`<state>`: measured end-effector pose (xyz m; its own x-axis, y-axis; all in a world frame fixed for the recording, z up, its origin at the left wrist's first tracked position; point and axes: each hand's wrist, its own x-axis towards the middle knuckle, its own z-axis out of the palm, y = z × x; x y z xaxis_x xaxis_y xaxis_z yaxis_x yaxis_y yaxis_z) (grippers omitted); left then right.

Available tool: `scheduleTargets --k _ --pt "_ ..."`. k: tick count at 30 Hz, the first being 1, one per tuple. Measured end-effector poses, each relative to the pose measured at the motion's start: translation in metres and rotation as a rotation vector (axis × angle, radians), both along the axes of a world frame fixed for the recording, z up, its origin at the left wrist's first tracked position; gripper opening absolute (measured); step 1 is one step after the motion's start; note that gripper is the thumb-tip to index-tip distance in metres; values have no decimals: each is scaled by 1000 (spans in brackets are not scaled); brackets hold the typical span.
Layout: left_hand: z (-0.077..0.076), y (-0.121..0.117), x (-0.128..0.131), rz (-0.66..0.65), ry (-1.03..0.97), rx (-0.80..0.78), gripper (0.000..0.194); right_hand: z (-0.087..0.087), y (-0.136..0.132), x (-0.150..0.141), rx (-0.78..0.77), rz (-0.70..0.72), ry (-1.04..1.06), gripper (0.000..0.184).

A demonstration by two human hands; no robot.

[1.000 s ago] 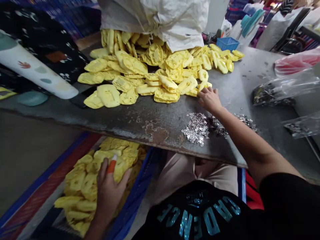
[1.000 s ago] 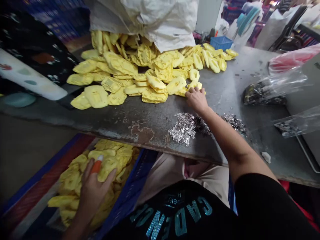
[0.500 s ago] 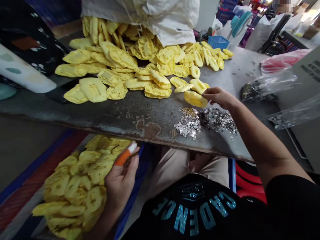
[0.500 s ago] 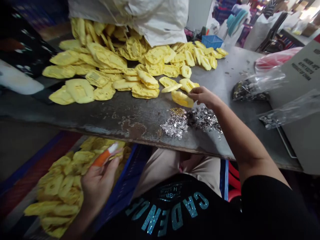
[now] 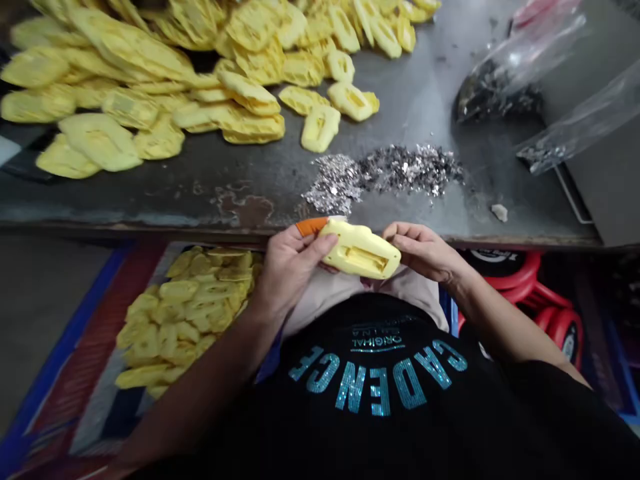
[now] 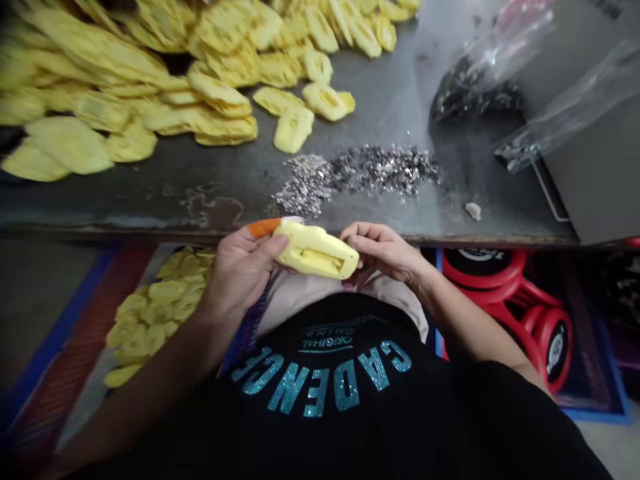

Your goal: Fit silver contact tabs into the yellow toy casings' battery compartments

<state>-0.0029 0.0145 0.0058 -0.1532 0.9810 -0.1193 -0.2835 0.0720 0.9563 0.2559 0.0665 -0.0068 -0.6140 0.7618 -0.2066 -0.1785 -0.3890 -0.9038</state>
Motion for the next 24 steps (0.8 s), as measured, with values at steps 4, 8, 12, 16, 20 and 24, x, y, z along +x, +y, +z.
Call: scheduleTargets --k 4,8,12,16,20,24 --pt "-7 -16 9 19 -23 -84 58 -25 -31 7 66 -242 56 55" --pt "-12 -27 2 -180 -66 -243 74 -20 -34 23 152 -242 5 43" --pt "-17 -21 -7 -566 -146 -440 89 -1 -27 33 229 122 -70 37" --pt "-22 -19 1 -746 -299 -533 70 5 -20 36 345 215 -107 42" --pt "-24 -22 11 -751 -449 -566 57 -3 2 62 517 -204 -373 37" --pt "-26 -18 12 -797 -507 -594 62 -10 36 91 823 -546 -1089 17"
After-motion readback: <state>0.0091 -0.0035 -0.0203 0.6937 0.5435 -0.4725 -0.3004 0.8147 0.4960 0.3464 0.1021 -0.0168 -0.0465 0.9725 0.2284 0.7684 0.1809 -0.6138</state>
